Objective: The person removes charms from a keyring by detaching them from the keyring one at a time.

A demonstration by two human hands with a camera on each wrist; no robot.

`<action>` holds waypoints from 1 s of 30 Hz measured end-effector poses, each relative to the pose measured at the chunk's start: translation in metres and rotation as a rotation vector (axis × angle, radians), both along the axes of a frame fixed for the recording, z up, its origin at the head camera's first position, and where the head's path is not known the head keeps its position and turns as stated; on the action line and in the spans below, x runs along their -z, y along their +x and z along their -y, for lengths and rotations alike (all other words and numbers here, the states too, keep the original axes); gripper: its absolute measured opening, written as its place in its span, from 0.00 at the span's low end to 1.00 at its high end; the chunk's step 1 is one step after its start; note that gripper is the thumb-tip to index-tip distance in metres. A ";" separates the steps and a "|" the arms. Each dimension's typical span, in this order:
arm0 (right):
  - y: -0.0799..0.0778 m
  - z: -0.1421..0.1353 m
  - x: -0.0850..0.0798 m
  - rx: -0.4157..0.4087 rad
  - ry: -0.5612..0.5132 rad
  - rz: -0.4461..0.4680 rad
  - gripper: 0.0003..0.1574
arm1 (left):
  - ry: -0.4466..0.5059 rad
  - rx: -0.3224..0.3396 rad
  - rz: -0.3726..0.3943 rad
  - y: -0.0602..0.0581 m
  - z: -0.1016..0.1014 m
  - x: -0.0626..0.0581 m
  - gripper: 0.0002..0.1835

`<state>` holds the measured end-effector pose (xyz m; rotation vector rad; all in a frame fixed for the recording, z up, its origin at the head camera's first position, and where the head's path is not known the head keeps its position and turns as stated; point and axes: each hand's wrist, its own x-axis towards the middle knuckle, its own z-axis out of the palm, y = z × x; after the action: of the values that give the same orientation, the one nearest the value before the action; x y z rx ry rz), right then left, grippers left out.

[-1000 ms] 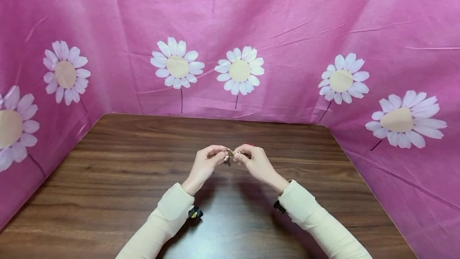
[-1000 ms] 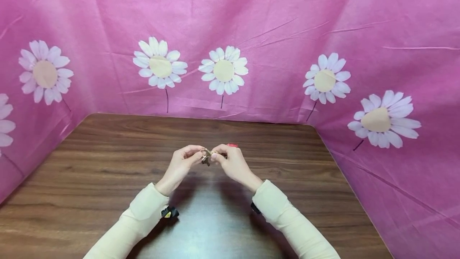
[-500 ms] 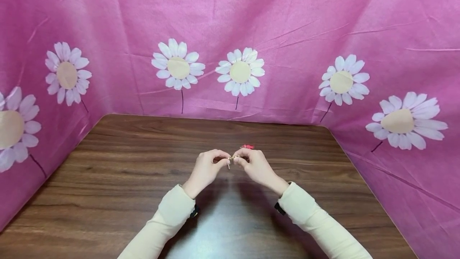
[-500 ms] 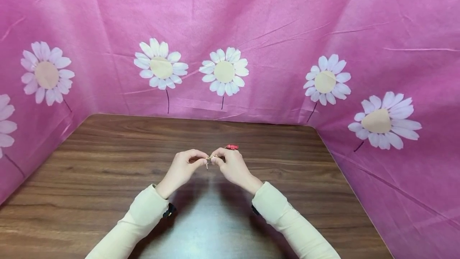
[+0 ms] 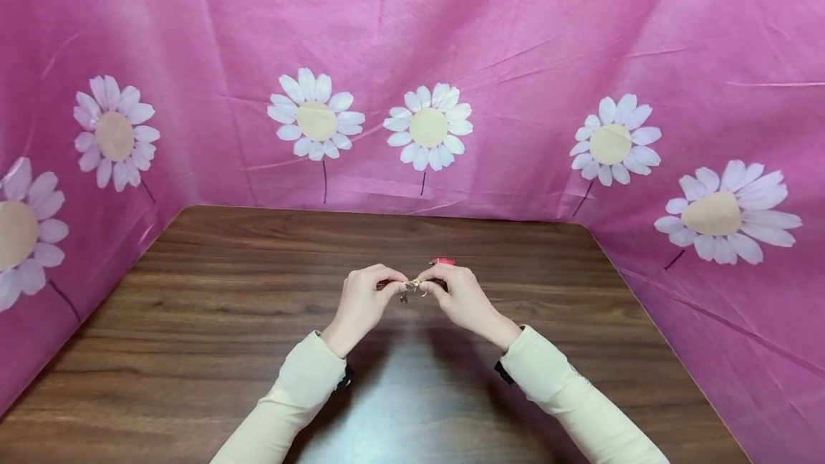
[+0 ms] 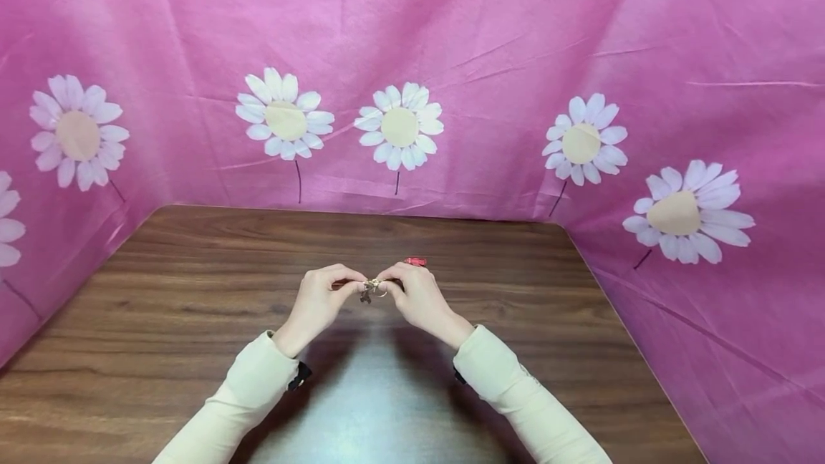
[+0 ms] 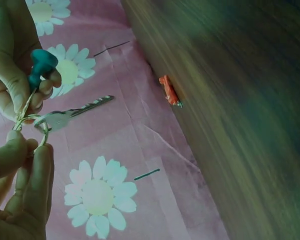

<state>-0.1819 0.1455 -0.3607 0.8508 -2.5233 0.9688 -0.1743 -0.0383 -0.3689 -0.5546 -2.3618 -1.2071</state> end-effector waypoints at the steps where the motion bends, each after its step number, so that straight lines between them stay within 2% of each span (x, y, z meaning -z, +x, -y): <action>1: -0.001 0.000 -0.001 -0.003 -0.007 -0.011 0.05 | 0.026 0.004 0.005 0.000 0.000 -0.001 0.03; 5: -0.003 0.001 -0.002 -0.008 -0.034 -0.027 0.05 | 0.134 0.040 0.010 -0.001 0.001 -0.002 0.02; 11: -0.003 0.002 -0.003 -0.007 -0.085 -0.008 0.04 | 0.256 0.094 0.016 -0.004 0.001 0.005 0.02; 14: -0.003 0.002 -0.001 -0.007 -0.093 -0.009 0.04 | 0.299 0.115 0.073 -0.003 0.001 0.005 0.02; 16: -0.004 0.000 0.002 0.006 -0.082 -0.007 0.04 | 0.348 0.127 0.142 -0.002 0.002 0.003 0.03; 18: -0.006 -0.004 0.006 0.034 -0.082 0.027 0.04 | 0.389 0.137 0.199 -0.001 0.004 -0.001 0.03; 20: -0.008 -0.008 0.010 0.072 -0.091 0.102 0.04 | 0.430 0.148 0.248 -0.001 0.006 -0.005 0.04; 23: -0.011 -0.015 0.015 0.126 -0.112 0.251 0.04 | 0.439 0.157 0.291 -0.002 0.009 -0.010 0.04; 26: -0.014 -0.020 0.017 0.136 -0.106 0.336 0.04 | 0.429 0.163 0.324 -0.002 0.011 -0.009 0.04; 28: -0.017 -0.023 0.018 0.118 -0.117 0.361 0.04 | 0.421 0.162 0.339 -0.002 0.012 -0.007 0.05; 30: -0.020 -0.026 0.018 0.099 -0.133 0.343 0.04 | 0.418 0.166 0.352 -0.003 0.013 -0.005 0.05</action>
<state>-0.2014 0.1713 -0.3791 0.5537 -2.7091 1.3299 -0.1770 -0.0510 -0.3642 -0.4287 -2.2602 -1.9494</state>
